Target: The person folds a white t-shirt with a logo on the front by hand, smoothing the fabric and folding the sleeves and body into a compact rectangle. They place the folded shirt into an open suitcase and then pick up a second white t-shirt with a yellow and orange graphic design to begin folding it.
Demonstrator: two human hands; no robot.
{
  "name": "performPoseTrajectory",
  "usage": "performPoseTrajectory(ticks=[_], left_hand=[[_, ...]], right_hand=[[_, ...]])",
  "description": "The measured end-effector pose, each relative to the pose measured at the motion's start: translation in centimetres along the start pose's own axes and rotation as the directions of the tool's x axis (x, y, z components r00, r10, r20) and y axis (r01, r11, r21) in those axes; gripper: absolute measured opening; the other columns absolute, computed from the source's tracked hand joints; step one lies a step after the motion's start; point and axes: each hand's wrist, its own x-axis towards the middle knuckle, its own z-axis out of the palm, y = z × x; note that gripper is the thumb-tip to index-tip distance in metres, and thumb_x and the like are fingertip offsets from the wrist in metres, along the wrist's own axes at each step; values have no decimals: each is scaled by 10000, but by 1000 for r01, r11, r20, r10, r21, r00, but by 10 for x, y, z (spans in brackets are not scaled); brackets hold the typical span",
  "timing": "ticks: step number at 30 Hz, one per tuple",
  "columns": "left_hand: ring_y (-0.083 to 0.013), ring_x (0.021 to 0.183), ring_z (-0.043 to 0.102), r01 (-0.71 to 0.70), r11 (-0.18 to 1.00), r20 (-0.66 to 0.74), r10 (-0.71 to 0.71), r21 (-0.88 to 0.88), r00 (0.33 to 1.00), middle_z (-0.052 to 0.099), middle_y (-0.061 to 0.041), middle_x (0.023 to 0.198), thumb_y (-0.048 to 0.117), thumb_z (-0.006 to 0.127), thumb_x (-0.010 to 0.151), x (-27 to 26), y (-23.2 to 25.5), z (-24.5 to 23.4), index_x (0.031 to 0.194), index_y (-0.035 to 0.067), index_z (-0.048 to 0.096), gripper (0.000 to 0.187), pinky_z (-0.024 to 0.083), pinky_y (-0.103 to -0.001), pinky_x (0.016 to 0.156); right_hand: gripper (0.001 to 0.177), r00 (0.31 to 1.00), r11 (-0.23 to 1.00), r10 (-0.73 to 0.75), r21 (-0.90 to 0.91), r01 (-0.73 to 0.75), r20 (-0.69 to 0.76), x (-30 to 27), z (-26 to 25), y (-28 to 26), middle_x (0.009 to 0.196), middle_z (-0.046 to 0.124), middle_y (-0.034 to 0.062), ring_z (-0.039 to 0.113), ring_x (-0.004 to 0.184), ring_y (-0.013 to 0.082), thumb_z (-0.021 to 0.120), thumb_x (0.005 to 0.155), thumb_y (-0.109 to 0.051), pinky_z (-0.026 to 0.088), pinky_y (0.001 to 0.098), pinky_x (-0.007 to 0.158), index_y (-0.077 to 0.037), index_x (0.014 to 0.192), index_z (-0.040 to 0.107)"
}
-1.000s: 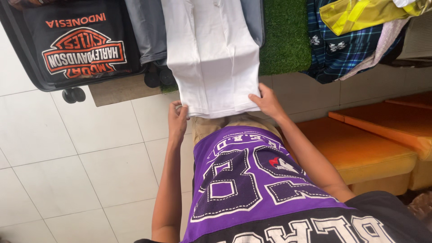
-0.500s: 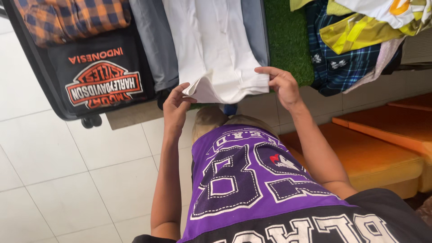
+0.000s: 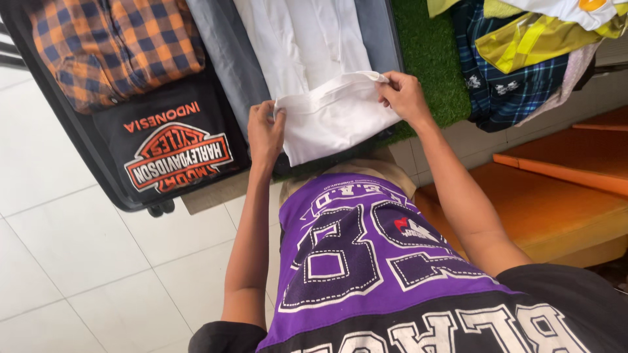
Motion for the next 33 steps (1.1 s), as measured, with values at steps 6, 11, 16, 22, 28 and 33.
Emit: performPoseTrajectory(ticks=[6,11,16,22,28,33], left_hand=[[-190,617,515,223,972,114,-214,-70,970,643,-90,728,236,614,1006,43,3,5,1109,57,664,213,450,-387,609],[-273,741,702,158,985,8,-158,-69,987,734,-145,850,217,601,1016,84,-40,34,1182,49,637,239,533,-398,745],[-440,1185,632,276,960,93,-271,-48,958,632,-324,1259,295,711,921,88,-94,69,1493,-8,300,767,493,-428,993],[-420,1270,578,387,916,187,-364,-107,912,555,-338,1373,298,798,906,27,-107,67,1504,-85,291,873,448,-421,1052],[-309,1167,680,482,793,310,-383,-374,870,707,-267,1288,304,725,895,19,-72,48,1450,-74,499,709,517,-374,994],[-273,1158,598,405,905,397,-327,-128,857,585,-255,1291,245,852,783,12,-61,25,1490,-63,292,953,476,-344,973]], right_hand=[[114,996,991,54,-117,-62,-69,48,4,12,768,697,9,618,615,57,662,1007,-131,524,228,564,-41,1036,727],[177,987,988,97,-106,-110,-124,96,16,28,772,710,40,641,575,82,659,1011,-163,518,260,498,-30,1116,709],[369,931,842,341,-399,-363,-128,117,30,31,771,742,126,700,535,165,669,910,-167,578,306,473,19,1207,552],[296,945,715,301,-627,-310,-124,74,22,39,863,753,219,718,700,284,687,906,-221,589,400,658,26,1064,733],[252,978,844,-48,-532,-69,-202,65,28,51,1019,691,170,673,898,282,754,883,-255,540,413,817,-70,1054,760],[273,962,949,273,168,-267,-17,72,23,80,1111,719,102,642,1008,159,715,886,-260,499,287,885,-81,1091,714]])
